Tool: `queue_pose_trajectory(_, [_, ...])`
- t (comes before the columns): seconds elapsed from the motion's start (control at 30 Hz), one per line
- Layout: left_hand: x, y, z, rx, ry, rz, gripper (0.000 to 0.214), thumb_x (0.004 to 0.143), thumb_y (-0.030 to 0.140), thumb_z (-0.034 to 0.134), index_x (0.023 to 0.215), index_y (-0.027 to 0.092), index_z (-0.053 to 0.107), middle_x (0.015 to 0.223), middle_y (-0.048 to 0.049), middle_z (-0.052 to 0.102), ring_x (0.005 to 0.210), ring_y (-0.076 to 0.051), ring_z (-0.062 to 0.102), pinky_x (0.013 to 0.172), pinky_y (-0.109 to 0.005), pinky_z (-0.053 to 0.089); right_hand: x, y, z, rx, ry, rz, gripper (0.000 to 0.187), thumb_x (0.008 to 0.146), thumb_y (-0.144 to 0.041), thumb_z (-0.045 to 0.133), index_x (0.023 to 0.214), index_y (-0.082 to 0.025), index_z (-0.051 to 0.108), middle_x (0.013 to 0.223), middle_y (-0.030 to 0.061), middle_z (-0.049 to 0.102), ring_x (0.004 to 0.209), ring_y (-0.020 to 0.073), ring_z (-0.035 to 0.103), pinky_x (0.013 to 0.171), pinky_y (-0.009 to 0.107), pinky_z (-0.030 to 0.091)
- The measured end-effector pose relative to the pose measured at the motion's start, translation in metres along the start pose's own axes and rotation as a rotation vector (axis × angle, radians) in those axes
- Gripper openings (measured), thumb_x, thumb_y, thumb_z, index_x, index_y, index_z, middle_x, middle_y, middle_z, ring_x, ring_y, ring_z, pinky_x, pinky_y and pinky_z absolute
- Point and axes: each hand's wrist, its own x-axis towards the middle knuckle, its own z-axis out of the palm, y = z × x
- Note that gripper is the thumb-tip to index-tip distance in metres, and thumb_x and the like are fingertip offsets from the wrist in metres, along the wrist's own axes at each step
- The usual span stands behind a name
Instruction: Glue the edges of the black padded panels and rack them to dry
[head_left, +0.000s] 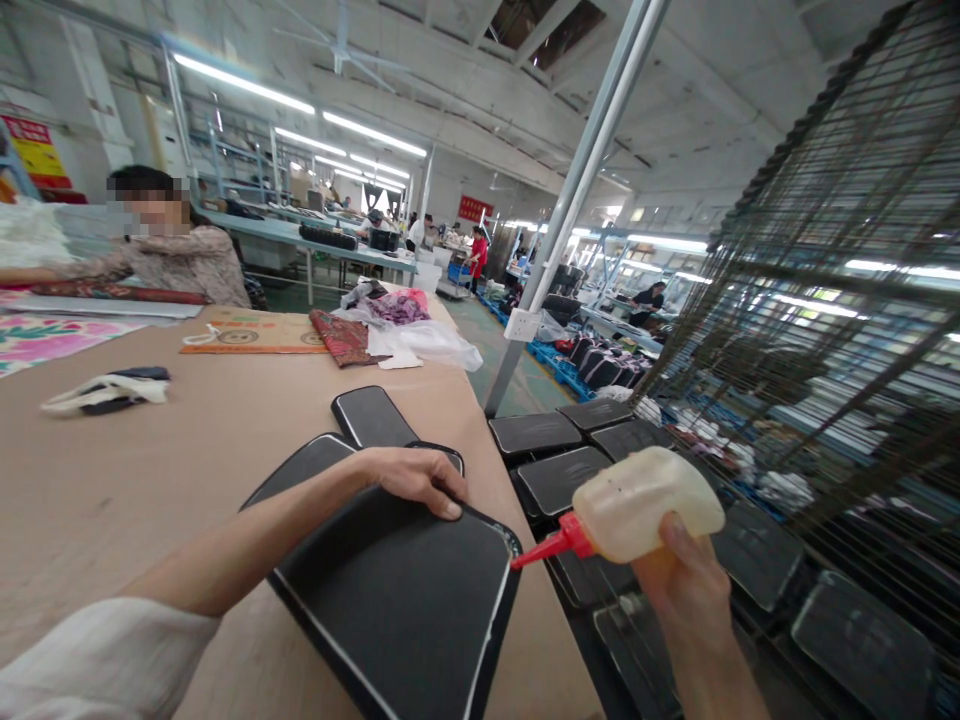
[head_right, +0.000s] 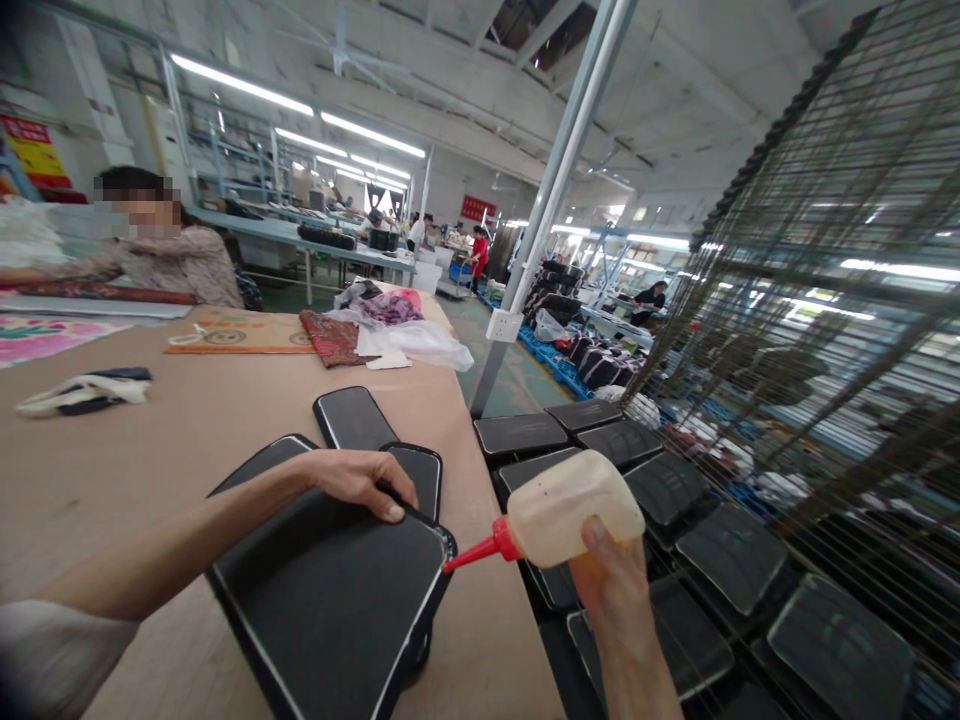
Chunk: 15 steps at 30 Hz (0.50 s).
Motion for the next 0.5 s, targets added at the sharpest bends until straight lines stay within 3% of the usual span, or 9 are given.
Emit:
queue_pose_trajectory(0.13, [-0.003,-0.005,-0.001,-0.089,0.051,-0.045,0.037,0.075,0.046,0.057,0.089,0.013,0.066,0.079,-0.0016,0.060,0.073,-0.013,0.052,0.068,-0.019,0.039,-0.008,0.002,0.010,-0.049,0.176,-0.097,0.055,0.065,-0.036,0.066,0.117,-0.027,0.050,0.109,0.0058,0.058,0.112,0.0254,0.045,0.096,0.049,0.032])
queue_pose_trajectory(0.27, [-0.005,-0.010,-0.001,-0.140,0.100,-0.074,0.037,0.072,0.047,0.059,0.084,0.013,0.066,0.075,-0.0009,0.059,0.068,-0.012,0.050,0.065,-0.019,0.039,-0.011,0.001,0.018,-0.042,0.206,-0.124,0.051,0.064,-0.033,0.068,0.112,-0.027,0.054,0.110,0.0029,0.057,0.111,0.0215,0.045,0.100,0.044,0.026])
queue_pose_trajectory(0.5, [-0.005,-0.018,0.002,-0.132,0.156,-0.094,0.035,0.072,0.046,0.060,0.084,0.014,0.067,0.074,-0.0005,0.060,0.068,-0.013,0.051,0.064,-0.019,0.039,-0.012,0.007,0.019,-0.054,0.247,-0.144,0.054,0.062,-0.033,0.069,0.113,-0.023,0.053,0.105,0.0060,0.059,0.096,0.0235,0.054,0.090,0.045,0.038])
